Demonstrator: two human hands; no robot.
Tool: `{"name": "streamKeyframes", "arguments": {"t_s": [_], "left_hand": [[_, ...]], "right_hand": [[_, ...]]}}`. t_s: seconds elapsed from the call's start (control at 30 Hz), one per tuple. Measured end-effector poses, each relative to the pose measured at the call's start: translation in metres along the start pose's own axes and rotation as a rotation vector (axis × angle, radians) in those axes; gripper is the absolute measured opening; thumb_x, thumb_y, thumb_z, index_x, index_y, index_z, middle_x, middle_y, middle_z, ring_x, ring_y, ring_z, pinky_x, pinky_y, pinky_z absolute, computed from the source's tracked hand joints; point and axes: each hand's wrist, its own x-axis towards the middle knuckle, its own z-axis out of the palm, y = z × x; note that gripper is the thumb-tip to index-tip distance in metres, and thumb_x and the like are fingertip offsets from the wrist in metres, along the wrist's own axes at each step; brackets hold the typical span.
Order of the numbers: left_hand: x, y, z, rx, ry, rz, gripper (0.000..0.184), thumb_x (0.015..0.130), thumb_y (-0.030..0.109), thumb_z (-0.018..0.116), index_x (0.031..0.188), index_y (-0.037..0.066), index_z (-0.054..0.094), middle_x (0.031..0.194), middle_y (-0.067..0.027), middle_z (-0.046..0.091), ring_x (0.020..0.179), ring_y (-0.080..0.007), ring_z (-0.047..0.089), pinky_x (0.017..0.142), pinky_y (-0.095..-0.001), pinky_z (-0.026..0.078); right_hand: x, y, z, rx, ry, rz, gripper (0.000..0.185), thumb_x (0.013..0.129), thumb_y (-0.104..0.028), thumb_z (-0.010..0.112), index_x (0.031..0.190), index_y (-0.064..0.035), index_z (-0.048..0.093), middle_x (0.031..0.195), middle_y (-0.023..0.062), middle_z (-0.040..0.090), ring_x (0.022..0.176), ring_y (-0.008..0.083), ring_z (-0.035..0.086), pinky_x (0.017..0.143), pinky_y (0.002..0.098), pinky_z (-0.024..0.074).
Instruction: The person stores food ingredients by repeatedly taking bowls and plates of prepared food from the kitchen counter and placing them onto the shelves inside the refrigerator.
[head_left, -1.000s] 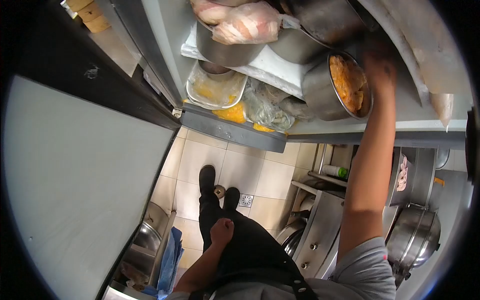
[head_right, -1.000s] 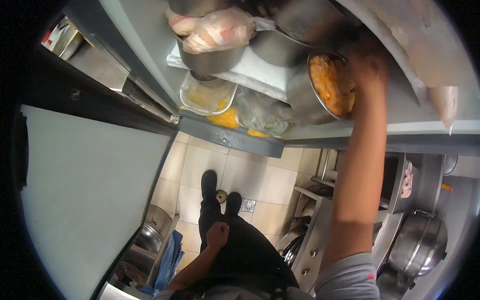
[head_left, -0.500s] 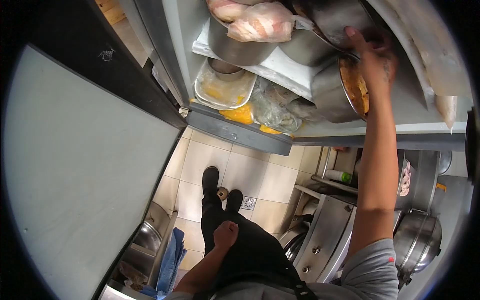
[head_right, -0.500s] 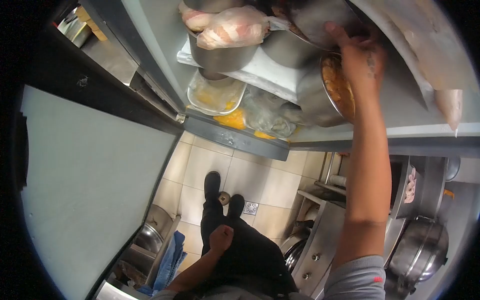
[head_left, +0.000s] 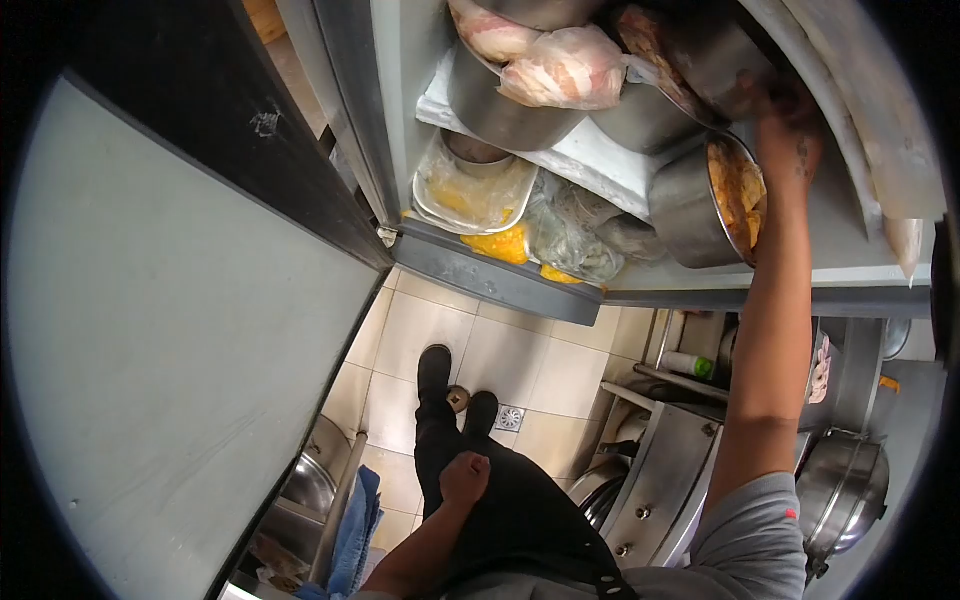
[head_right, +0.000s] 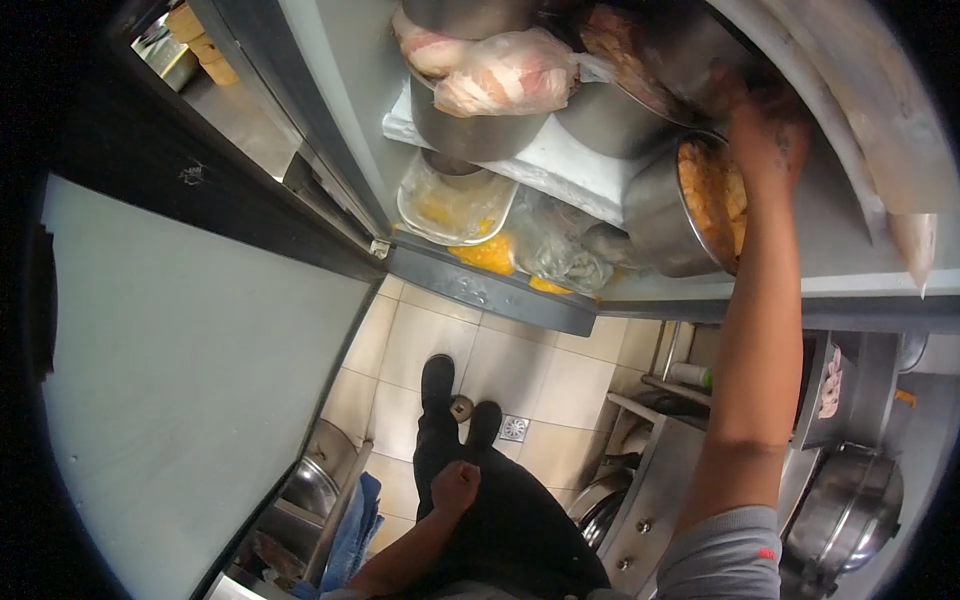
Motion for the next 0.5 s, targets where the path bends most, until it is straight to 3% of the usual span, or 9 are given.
{"name": "streamKeyframes", "arguments": {"t_s": [0.07,0.13,0.2,0.23,0.33,0.47,0.5], "left_hand": [[0.001,0.002,0.000,0.012,-0.015,0.003,0.017,0.078,0.026,0.064,0.075,0.010,0.061,0.071,-0.0083,0.062,0.068,-0.0289,0.062,0.062,-0.0398,0.050],[0.002,0.006,-0.004,0.027,-0.020,0.003,0.018,0.079,0.027,0.063,0.076,0.009,0.061,0.072,-0.0085,0.062,0.069,-0.0291,0.062,0.063,-0.0403,0.050],[0.002,0.012,-0.010,0.045,-0.016,0.001,0.018,0.079,0.027,0.063,0.076,0.009,0.061,0.073,-0.0088,0.062,0.070,-0.0293,0.062,0.063,-0.0409,0.050],[0.002,0.010,-0.011,0.057,-0.021,0.007,0.018,0.079,0.027,0.063,0.076,0.009,0.061,0.073,-0.0088,0.062,0.071,-0.0293,0.062,0.064,-0.0408,0.050],[0.000,-0.004,-0.007,0.082,-0.031,0.012,0.018,0.080,0.027,0.062,0.077,0.009,0.061,0.076,-0.0090,0.063,0.073,-0.0295,0.062,0.066,-0.0406,0.050],[-0.008,-0.005,-0.016,0.081,-0.077,-0.045,0.019,0.080,0.027,0.061,0.081,0.008,0.062,0.081,-0.0095,0.063,0.080,-0.0293,0.062,0.071,-0.0399,0.050],[-0.011,-0.005,-0.020,0.076,-0.093,-0.072,0.019,0.081,0.027,0.060,0.082,0.008,0.062,0.083,-0.0096,0.063,0.082,-0.0291,0.062,0.073,-0.0396,0.050]], "right_hand": [[0.006,0.008,0.009,-0.015,-0.071,0.069,0.070,0.072,-0.060,0.064,0.109,-0.0011,0.059,0.103,0.0169,0.060,0.102,0.0302,0.055,0.089,0.0365,0.0408],[0.011,0.011,0.012,0.038,-0.111,0.091,0.068,0.072,-0.059,0.064,0.108,-0.0014,0.059,0.108,0.0167,0.061,0.106,0.0295,0.054,0.092,0.0365,0.0396],[0.005,-0.016,0.006,0.158,-0.116,0.065,0.050,0.073,-0.046,0.072,0.101,-0.0054,0.064,0.099,0.0082,0.064,0.096,0.0206,0.057,0.089,0.0317,0.0400],[0.000,-0.030,-0.002,0.166,-0.134,0.164,0.049,0.074,-0.043,0.072,0.103,-0.0048,0.064,0.107,0.0084,0.063,0.101,0.0207,0.057,0.092,0.0321,0.0387],[-0.007,-0.029,0.003,0.435,-0.210,0.120,0.049,0.078,-0.037,0.072,0.107,-0.0002,0.061,0.110,0.0107,0.062,0.104,0.0223,0.055,0.093,0.0325,0.0376],[-0.019,-0.009,0.016,0.583,-0.067,-0.024,0.044,0.084,-0.029,0.067,0.111,0.0038,0.057,0.109,0.0150,0.062,0.106,0.0231,0.054,0.093,0.0319,0.0370],[-0.019,-0.008,0.011,0.455,-0.082,-0.003,0.039,0.086,-0.027,0.065,0.111,0.0020,0.057,0.108,0.0156,0.062,0.103,0.0217,0.055,0.092,0.0307,0.0377]]}}
